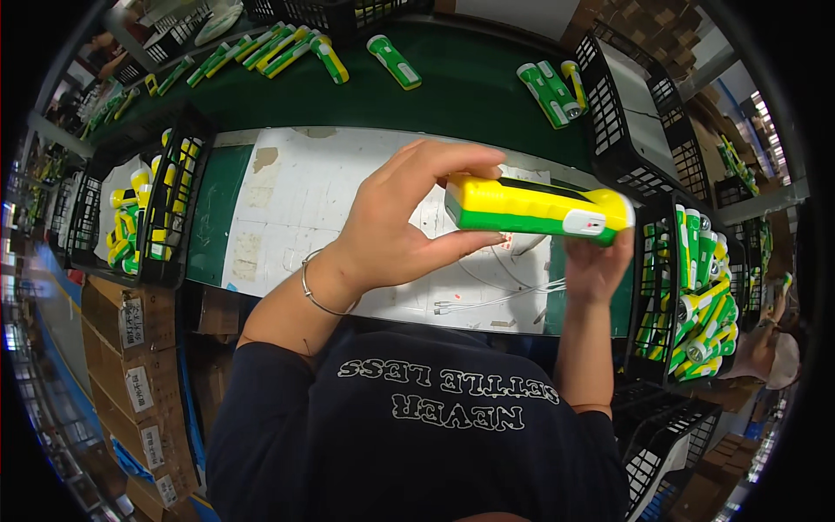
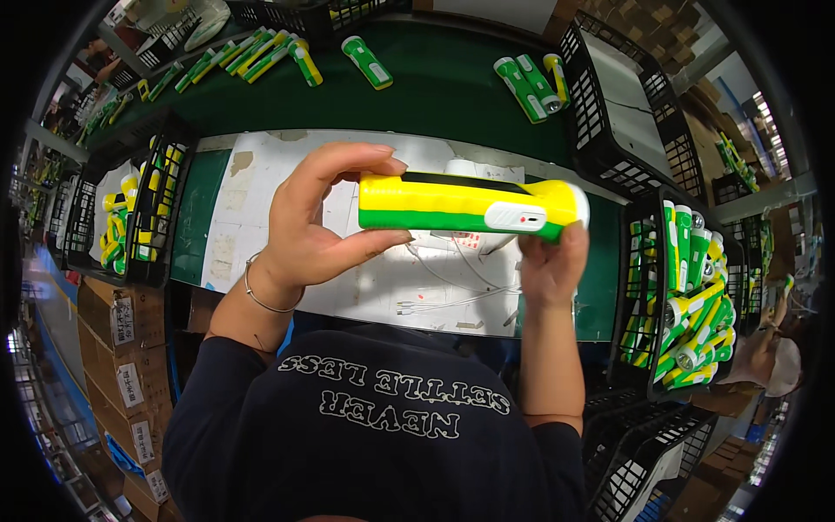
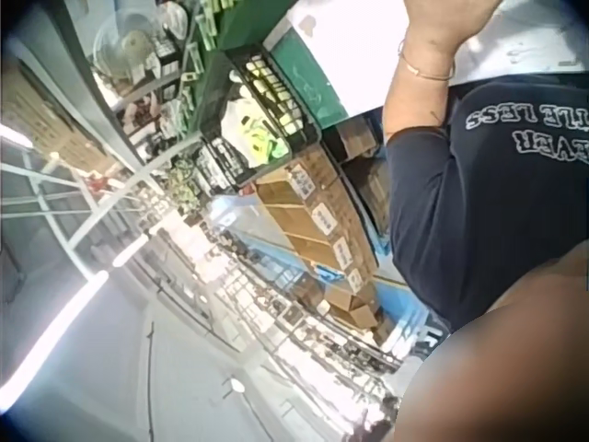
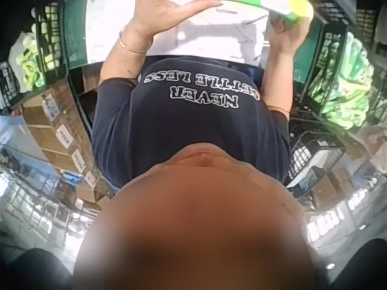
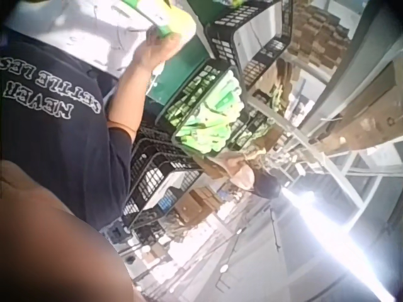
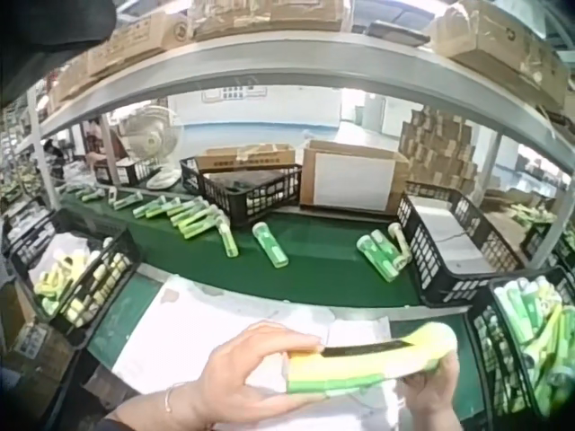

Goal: Testing the functionality and light output of a series of flashlights on an assembly line.

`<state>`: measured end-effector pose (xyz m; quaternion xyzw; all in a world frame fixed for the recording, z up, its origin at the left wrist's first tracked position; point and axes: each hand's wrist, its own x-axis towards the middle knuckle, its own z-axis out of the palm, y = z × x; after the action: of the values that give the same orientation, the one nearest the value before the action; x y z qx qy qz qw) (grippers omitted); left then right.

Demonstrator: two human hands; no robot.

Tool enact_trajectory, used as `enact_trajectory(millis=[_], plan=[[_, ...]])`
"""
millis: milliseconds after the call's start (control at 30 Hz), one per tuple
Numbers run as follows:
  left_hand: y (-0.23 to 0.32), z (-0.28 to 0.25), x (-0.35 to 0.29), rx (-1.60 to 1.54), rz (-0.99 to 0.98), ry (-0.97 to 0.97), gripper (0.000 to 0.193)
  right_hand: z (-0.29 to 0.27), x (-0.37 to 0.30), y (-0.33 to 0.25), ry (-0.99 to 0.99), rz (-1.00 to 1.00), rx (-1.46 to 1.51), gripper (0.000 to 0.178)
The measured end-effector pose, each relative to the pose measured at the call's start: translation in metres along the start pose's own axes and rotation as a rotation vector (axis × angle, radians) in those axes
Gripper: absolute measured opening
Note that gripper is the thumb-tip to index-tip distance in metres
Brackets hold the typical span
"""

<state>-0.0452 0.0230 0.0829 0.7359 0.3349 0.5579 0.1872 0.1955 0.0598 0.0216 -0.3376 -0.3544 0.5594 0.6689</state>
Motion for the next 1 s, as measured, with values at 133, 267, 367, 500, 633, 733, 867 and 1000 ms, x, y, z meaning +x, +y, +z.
enact_trajectory(millis=[133,267,367,500,633,733,867,1000], plan=[[0.001,-0.008,0.003,0.077,0.117,-0.048,0.047,0.000,0.001,-0.033,-0.216,-0.145,-0.182,0.065],[0.004,-0.007,0.001,0.034,0.067,-0.046,0.040,0.003,-0.002,-0.038,-0.201,-0.127,-0.270,0.073],[-0.003,-0.006,0.002,0.005,0.079,0.031,0.038,0.011,-0.003,-0.038,-0.172,-0.148,-0.285,0.075],[-0.008,-0.005,0.004,-0.022,0.054,0.035,0.039,0.013,0.001,-0.038,-0.188,-0.141,-0.280,0.076],[-0.001,-0.010,0.013,0.116,0.077,-0.090,0.046,0.017,0.001,-0.043,-0.185,-0.166,-0.237,0.074],[0.005,-0.001,0.013,0.347,-0.039,-0.356,0.054,0.035,-0.011,-0.034,-0.362,-0.249,-0.273,0.058],[0.009,-0.007,0.019,0.328,-0.064,-0.358,0.058,0.048,-0.020,-0.040,-0.444,-0.028,-0.227,0.066],[0.043,-0.065,0.079,-0.421,0.204,0.501,0.032,0.018,-0.007,-0.036,-0.479,-0.186,-0.323,0.056]])
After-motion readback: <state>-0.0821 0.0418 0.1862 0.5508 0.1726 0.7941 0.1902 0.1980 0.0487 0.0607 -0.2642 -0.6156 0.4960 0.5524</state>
